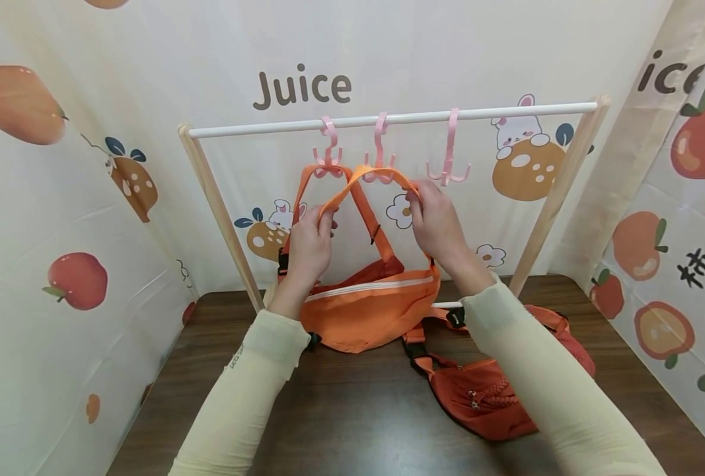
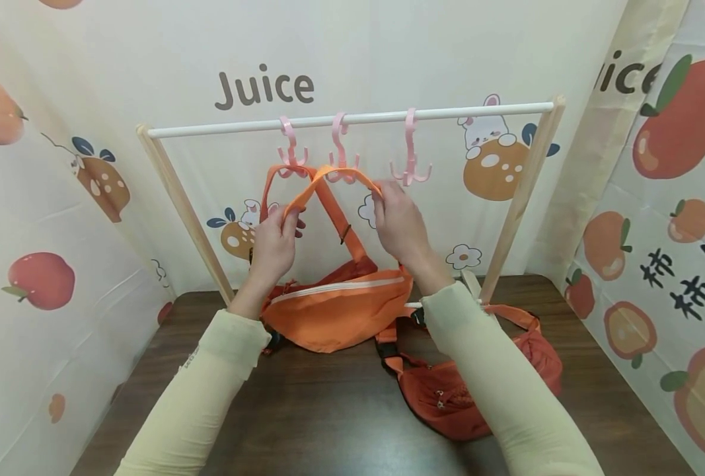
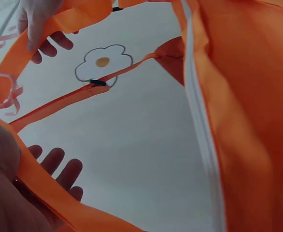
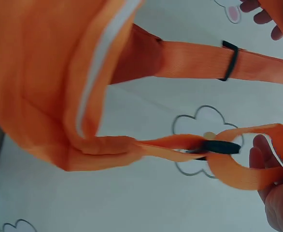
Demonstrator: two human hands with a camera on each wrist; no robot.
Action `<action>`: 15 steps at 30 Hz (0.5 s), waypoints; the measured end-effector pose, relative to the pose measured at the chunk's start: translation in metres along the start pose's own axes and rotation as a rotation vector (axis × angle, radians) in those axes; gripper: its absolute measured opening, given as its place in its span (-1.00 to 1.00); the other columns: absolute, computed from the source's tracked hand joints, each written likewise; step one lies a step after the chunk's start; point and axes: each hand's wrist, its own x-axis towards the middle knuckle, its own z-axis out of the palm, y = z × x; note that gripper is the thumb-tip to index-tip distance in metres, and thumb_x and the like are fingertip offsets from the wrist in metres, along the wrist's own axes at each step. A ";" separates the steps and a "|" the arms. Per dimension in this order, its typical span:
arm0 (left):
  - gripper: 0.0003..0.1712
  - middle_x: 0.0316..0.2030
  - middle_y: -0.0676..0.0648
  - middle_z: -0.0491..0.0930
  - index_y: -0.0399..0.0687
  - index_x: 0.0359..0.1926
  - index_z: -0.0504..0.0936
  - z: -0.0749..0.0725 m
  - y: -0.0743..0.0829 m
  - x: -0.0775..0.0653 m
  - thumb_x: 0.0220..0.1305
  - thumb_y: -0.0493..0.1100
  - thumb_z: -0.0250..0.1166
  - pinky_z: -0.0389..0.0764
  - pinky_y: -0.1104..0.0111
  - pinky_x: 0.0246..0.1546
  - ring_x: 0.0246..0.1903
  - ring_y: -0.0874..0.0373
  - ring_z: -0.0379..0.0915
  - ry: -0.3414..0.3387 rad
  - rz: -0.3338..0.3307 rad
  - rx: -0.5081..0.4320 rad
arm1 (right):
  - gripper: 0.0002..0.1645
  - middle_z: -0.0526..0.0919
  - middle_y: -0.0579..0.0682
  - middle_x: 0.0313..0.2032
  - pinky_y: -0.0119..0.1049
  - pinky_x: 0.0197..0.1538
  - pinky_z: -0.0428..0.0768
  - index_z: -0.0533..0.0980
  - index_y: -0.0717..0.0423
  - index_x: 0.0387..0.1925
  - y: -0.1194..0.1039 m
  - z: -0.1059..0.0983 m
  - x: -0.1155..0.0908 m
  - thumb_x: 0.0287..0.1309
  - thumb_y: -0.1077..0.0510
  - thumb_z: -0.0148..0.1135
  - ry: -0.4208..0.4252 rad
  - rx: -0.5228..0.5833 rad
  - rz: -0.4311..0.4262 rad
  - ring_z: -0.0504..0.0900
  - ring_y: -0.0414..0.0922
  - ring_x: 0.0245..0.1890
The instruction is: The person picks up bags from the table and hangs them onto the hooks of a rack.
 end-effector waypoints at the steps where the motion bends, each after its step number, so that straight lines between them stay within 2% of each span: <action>1: -0.60 -0.19 -0.15 0.71 -0.17 0.19 0.66 0.001 -0.002 -0.001 0.71 0.00 0.05 0.61 0.21 -0.32 -0.27 -0.01 0.56 -0.003 -0.002 0.009 | -0.67 0.62 0.17 -0.10 -0.01 -0.08 0.71 0.51 0.27 0.19 0.002 0.002 -0.002 0.66 0.12 0.05 -0.003 0.000 0.001 0.61 0.06 -0.18; 4: -0.60 -0.12 -0.17 0.74 -0.19 0.21 0.66 0.004 -0.009 -0.004 0.72 -0.04 0.04 0.59 0.19 -0.29 -0.25 -0.04 0.55 -0.005 -0.005 0.036 | -0.64 0.62 0.18 -0.10 0.00 -0.10 0.69 0.49 0.31 0.23 0.008 0.007 -0.010 0.66 0.14 0.04 -0.017 -0.002 0.004 0.58 0.08 -0.20; 10: -0.65 -0.07 -0.22 0.74 -0.26 0.21 0.65 0.007 -0.017 -0.009 0.70 -0.15 0.08 0.57 0.17 -0.26 -0.25 -0.07 0.55 -0.005 -0.007 0.028 | -0.60 0.53 0.15 -0.21 -0.09 -0.23 0.62 0.46 0.32 0.27 0.016 0.014 -0.022 0.66 0.11 0.04 -0.039 -0.011 0.008 0.48 0.04 -0.31; 15: -0.66 -0.03 -0.17 0.73 -0.18 0.26 0.64 0.007 -0.016 -0.011 0.66 -0.14 0.16 0.57 0.16 -0.26 -0.24 -0.06 0.53 -0.004 -0.017 0.000 | -0.55 0.54 0.14 -0.17 -0.05 -0.19 0.66 0.46 0.27 0.32 0.019 0.015 -0.024 0.65 0.05 0.07 -0.029 -0.001 0.009 0.52 0.04 -0.28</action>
